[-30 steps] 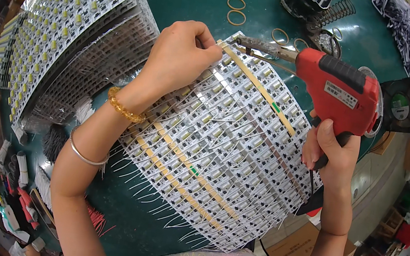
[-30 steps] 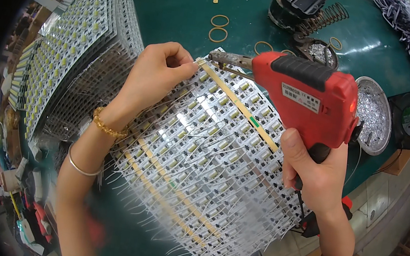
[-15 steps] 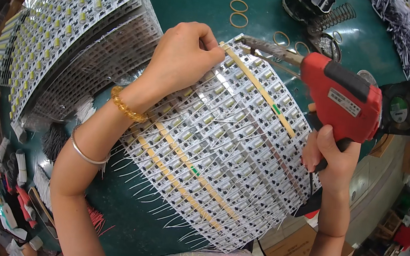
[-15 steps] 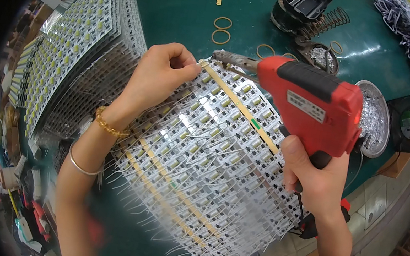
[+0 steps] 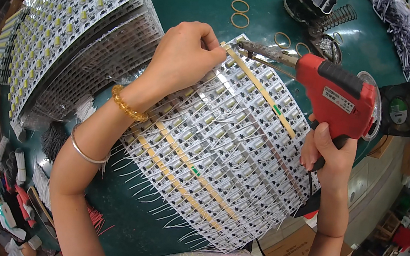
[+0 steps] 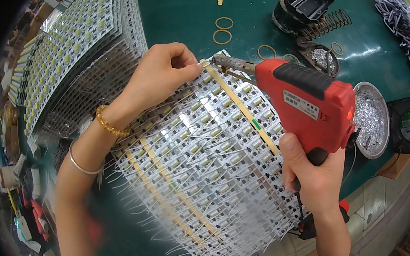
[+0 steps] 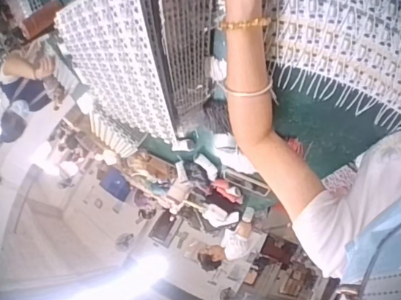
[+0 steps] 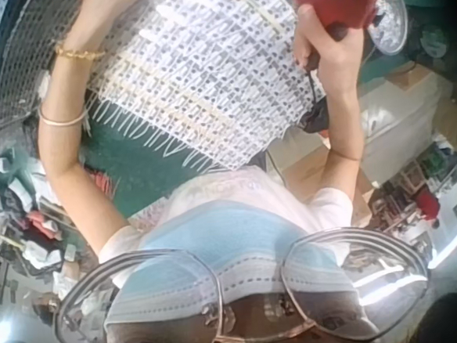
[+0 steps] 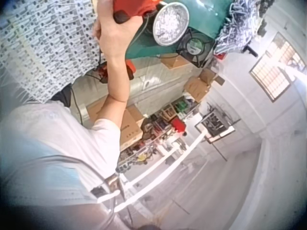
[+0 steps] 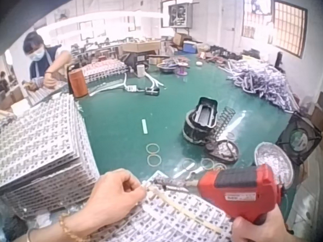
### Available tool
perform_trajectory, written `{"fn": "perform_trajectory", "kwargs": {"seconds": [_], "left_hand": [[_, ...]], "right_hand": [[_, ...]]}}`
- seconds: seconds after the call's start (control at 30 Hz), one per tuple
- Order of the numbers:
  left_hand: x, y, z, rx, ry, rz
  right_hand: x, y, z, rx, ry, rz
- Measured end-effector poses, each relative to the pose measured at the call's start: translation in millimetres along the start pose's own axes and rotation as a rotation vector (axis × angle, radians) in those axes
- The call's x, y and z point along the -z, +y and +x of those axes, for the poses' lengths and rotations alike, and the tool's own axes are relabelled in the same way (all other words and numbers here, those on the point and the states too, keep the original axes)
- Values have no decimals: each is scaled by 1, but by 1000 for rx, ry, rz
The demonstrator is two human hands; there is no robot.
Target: The person uses a soldering iron to attach white wires to a large LED panel. They repeatedly pick up wires, place them on the panel, and apply heat with the soldering iron to secure the connections.
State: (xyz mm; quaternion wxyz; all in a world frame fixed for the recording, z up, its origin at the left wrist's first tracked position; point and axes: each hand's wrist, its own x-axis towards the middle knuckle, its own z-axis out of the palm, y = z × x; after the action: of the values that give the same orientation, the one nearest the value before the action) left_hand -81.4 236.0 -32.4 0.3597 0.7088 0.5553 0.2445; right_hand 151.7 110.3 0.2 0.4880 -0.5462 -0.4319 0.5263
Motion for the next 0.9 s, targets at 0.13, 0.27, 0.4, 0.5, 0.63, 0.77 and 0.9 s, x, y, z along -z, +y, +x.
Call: {"fn": "perform_trajectory", "kwargs": {"seconds": [0.13,0.27,0.4,0.5,0.63,0.77,0.9], "left_hand": [[0,1,-1,-1,2,2],[0,0,0,-5,-3,14],[-1,0,0,-4,-2,1],[0,0,0,-6,2,10],[-1,-1,0,-7,9,8],[-1,-1,0,-7,7,6],[-1,0,0,-17,9,14]], "right_hand": [[1,1,-2,10,-6,-48],[-2,2,-3,25,16,-56],[-3,1,-3,40,15,-27],[3,4,-4,29,-5,2],[-2,1,-4,38,23,15],[-3,1,-2,32,25,11],[0,1,-2,25,2,8]]}}
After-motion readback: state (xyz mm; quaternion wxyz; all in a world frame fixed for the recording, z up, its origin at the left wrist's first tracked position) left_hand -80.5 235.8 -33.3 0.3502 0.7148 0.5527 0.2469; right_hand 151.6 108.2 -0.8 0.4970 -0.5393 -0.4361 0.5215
